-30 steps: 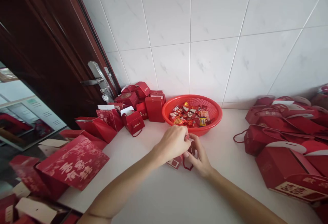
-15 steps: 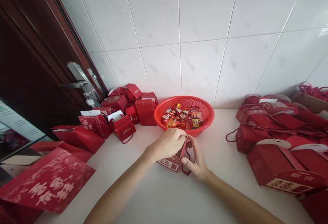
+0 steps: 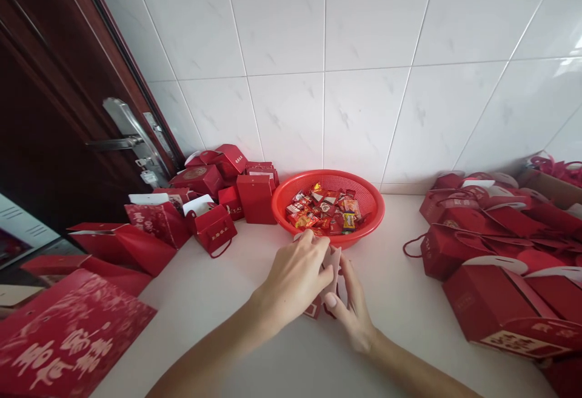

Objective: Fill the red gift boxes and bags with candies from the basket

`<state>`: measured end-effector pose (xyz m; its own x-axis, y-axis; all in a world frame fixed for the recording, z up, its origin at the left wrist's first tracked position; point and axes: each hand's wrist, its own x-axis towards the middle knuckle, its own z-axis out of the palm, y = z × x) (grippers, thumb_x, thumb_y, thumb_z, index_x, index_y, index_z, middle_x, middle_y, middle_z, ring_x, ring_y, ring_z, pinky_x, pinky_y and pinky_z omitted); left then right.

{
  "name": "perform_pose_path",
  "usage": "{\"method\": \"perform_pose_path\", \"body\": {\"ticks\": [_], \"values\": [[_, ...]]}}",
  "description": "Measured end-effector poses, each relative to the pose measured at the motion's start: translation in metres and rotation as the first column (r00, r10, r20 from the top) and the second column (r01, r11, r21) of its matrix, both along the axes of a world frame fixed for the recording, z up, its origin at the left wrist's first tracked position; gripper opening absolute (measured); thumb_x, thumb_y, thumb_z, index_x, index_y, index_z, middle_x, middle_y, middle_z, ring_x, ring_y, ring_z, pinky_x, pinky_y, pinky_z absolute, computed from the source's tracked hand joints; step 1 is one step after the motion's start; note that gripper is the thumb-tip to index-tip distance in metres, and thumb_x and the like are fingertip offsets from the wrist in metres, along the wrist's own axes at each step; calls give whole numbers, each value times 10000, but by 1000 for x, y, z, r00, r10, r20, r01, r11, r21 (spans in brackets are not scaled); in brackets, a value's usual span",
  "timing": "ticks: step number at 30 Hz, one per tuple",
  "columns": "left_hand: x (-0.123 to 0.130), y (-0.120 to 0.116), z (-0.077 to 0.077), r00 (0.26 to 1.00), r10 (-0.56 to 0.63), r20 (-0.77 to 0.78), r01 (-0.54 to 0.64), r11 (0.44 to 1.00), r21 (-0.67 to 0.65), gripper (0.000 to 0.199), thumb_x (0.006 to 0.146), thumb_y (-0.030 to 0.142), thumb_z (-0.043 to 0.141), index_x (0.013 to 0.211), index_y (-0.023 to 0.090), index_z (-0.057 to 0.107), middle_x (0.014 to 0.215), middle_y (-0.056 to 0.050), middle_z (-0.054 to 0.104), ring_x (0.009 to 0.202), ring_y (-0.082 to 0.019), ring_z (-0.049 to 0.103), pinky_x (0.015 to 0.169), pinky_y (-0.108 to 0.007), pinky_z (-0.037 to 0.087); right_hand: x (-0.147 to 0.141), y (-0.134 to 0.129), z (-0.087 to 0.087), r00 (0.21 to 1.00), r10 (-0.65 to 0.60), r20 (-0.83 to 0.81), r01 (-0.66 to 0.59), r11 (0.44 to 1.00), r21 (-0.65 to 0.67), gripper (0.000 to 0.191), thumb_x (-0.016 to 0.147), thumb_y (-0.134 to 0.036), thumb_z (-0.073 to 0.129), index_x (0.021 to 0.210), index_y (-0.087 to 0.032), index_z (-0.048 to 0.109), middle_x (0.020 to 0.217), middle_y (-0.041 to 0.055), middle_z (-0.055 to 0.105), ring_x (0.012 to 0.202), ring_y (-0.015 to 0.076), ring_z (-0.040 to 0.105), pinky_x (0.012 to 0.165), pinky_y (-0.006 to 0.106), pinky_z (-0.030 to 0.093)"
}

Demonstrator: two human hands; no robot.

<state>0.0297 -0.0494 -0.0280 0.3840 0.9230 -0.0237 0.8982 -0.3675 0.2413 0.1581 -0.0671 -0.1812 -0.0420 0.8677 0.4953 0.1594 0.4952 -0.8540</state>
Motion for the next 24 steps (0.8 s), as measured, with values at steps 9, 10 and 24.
{"method": "perform_pose_path", "body": {"ticks": [9, 10, 24], "values": [[-52, 19, 18, 992, -78, 95, 103, 952, -288, 791, 735, 462, 737, 1478, 409, 473, 1384, -43, 547, 1003, -251, 661, 767, -291, 498, 9, 9, 10, 994, 82, -73, -75, 993, 87, 630, 954, -656, 447, 1443, -257, 439, 1380, 110, 527, 1248, 310, 501, 1036, 446, 431], [-55, 21, 18, 992, -91, 88, 115, 943, -313, 837, 723, 469, 745, 1500, 427, 437, 1411, -39, 525, 982, -238, 665, 754, -284, 499, 11, 10, 11, 993, 94, -77, -86, 992, 95, 634, 951, -657, 452, 1440, -253, 436, 1386, 114, 522, 1258, 312, 497, 1041, 446, 430], [-51, 19, 13, 978, -152, 140, 181, 958, -222, 602, 839, 440, 651, 1429, 398, 543, 1341, -42, 592, 933, -225, 670, 772, -285, 499, 17, 13, 14, 967, 208, -146, -196, 976, 94, 662, 923, -672, 489, 1433, -252, 438, 1340, 124, 530, 1229, 310, 517, 1033, 454, 439]]}}
